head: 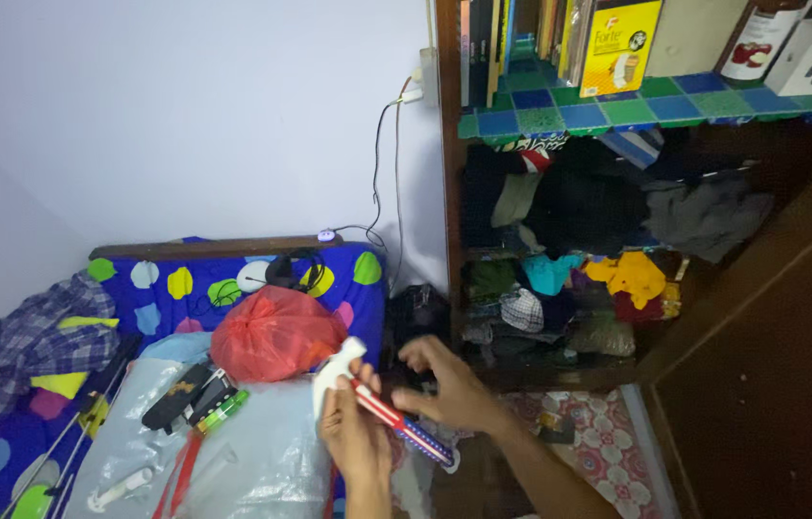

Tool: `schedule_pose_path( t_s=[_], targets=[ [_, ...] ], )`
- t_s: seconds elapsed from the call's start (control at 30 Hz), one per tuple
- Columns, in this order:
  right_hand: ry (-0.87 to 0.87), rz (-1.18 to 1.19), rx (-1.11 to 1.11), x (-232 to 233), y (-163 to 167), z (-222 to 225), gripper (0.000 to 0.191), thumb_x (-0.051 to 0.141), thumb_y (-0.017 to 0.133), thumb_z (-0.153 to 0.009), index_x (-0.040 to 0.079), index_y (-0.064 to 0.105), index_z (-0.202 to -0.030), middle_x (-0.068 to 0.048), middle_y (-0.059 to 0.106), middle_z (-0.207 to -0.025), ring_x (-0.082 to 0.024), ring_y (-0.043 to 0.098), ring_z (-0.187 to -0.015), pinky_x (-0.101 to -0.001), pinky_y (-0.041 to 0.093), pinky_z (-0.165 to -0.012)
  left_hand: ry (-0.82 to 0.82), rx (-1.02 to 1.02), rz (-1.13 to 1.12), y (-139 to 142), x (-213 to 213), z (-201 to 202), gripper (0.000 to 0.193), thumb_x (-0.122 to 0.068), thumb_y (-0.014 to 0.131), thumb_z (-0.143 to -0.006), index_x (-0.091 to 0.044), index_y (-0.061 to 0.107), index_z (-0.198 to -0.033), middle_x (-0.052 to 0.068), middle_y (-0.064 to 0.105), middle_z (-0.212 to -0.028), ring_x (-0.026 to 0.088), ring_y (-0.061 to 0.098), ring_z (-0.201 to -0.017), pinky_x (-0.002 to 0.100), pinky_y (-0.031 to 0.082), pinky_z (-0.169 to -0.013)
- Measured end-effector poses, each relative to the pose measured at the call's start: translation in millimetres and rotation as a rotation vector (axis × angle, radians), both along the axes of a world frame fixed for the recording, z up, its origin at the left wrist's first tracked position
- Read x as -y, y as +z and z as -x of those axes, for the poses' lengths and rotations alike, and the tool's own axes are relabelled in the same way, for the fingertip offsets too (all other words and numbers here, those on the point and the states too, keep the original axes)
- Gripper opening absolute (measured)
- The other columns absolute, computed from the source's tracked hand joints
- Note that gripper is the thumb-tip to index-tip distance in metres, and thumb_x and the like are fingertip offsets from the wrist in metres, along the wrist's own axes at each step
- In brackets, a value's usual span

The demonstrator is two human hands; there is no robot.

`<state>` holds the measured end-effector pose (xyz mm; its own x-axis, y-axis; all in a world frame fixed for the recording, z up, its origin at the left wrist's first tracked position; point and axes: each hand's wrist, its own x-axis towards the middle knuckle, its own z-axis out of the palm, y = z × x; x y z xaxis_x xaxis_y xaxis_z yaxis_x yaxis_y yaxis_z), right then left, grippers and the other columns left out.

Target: The person removes items from a bedroom shelf, including books, a yellow box, a bottle, and small boxes, and places them onto the bed. They then handle and stack small items such as cards and boxes on the bed while reorganizing the shelf contents.

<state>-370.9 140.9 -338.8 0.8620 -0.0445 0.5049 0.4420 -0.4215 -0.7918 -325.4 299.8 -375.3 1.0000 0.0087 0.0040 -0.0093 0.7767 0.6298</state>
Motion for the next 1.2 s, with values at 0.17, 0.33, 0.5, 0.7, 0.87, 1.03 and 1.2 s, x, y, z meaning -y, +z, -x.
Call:
schedule_pose_path(
  t_s=[0.17, 0.33, 0.5, 0.7, 0.87, 1.03, 1.2],
  targets=[
    [0.211, 0.154, -0.257, 19, -25, 37, 0.083, 0.033, 0.085, -0.083, 0.001, 0.043, -0.146, -0.012, 0.060, -0.122, -0.019, 0.057, -0.112, -0.0354, 0.046, -0.094, 0.065, 0.010, 0.088, 58, 3, -4, 0.035, -0.020, 0.055, -0.103, 0.004, 0.058, -0.129, 0.012, 0.065, -0.128, 0.020, 0.065, -0.115, 0.044, 0.054, -0.105],
    [-0.091, -0.104, -0.413, 36, -30, 49, 0.054, 0.032, 0.074, -0.092, 0.009, 0.055, -0.137, -0.008, 0.063, -0.091, -0.014, 0.059, -0.078, -0.0325, 0.052, -0.068, -0.056, 0.234, 0.018, 105, 53, -11, 0.041, -0.023, 0.052, -0.107, 0.007, 0.053, -0.134, 0.016, 0.063, -0.134, 0.027, 0.064, -0.123, 0.047, 0.054, -0.108],
    [-0.530, 0.061, -0.077, 94, 1, 55, 0.040, 0.028, 0.074, -0.095, 0.006, 0.055, -0.123, -0.008, 0.067, -0.086, -0.012, 0.062, -0.075, -0.0310, 0.054, -0.066, -0.387, 0.497, -0.213, 140, 132, -9, 0.068, -0.030, 0.049, -0.106, -0.007, 0.020, -0.163, 0.018, 0.051, -0.151, 0.026, 0.062, -0.128, 0.039, 0.054, -0.105],
    [-0.803, 0.175, 0.159, 152, 69, 63, 0.028, 0.020, 0.055, -0.103, 0.000, 0.062, -0.122, -0.018, 0.068, -0.097, -0.019, 0.068, -0.074, -0.0312, 0.053, -0.060, -0.541, 0.851, -0.347, 158, 232, -12, 0.083, -0.025, 0.047, -0.112, -0.013, -0.013, -0.167, 0.021, 0.029, -0.170, 0.029, 0.051, -0.144, 0.035, 0.043, -0.115],
    [-0.834, 0.065, 0.004, 203, 107, 30, 0.031, 0.027, 0.051, -0.105, 0.000, 0.068, -0.110, -0.014, 0.065, -0.067, -0.023, 0.068, -0.057, -0.0355, 0.049, -0.054, -0.498, 1.044, -0.485, 155, 314, -53, 0.075, -0.022, 0.049, -0.112, -0.010, 0.002, -0.169, 0.015, -0.001, -0.179, 0.032, 0.009, -0.161, 0.043, 0.019, -0.127],
    [-0.858, 0.099, -0.013, 274, 136, -27, 0.038, 0.031, 0.049, -0.105, 0.001, 0.069, -0.117, -0.018, 0.068, -0.069, -0.028, 0.070, -0.058, -0.0383, 0.049, -0.053, -0.588, 0.996, -0.567, 155, 384, -93, 0.064, -0.031, 0.046, -0.112, -0.007, 0.023, -0.166, 0.012, -0.007, -0.179, 0.030, -0.006, -0.165, 0.043, 0.011, -0.131],
    [-0.885, 0.206, 0.183, 343, 153, -93, 0.032, 0.025, 0.053, -0.107, -0.003, 0.069, -0.107, -0.029, 0.068, -0.086, -0.048, 0.067, -0.084, -0.0506, 0.052, -0.065, -0.520, 0.914, -0.560, 169, 438, -134, 0.069, -0.039, 0.042, -0.110, -0.005, 0.018, -0.165, 0.014, 0.003, -0.176, 0.030, 0.001, -0.163, 0.042, 0.011, -0.129]
  ],
)
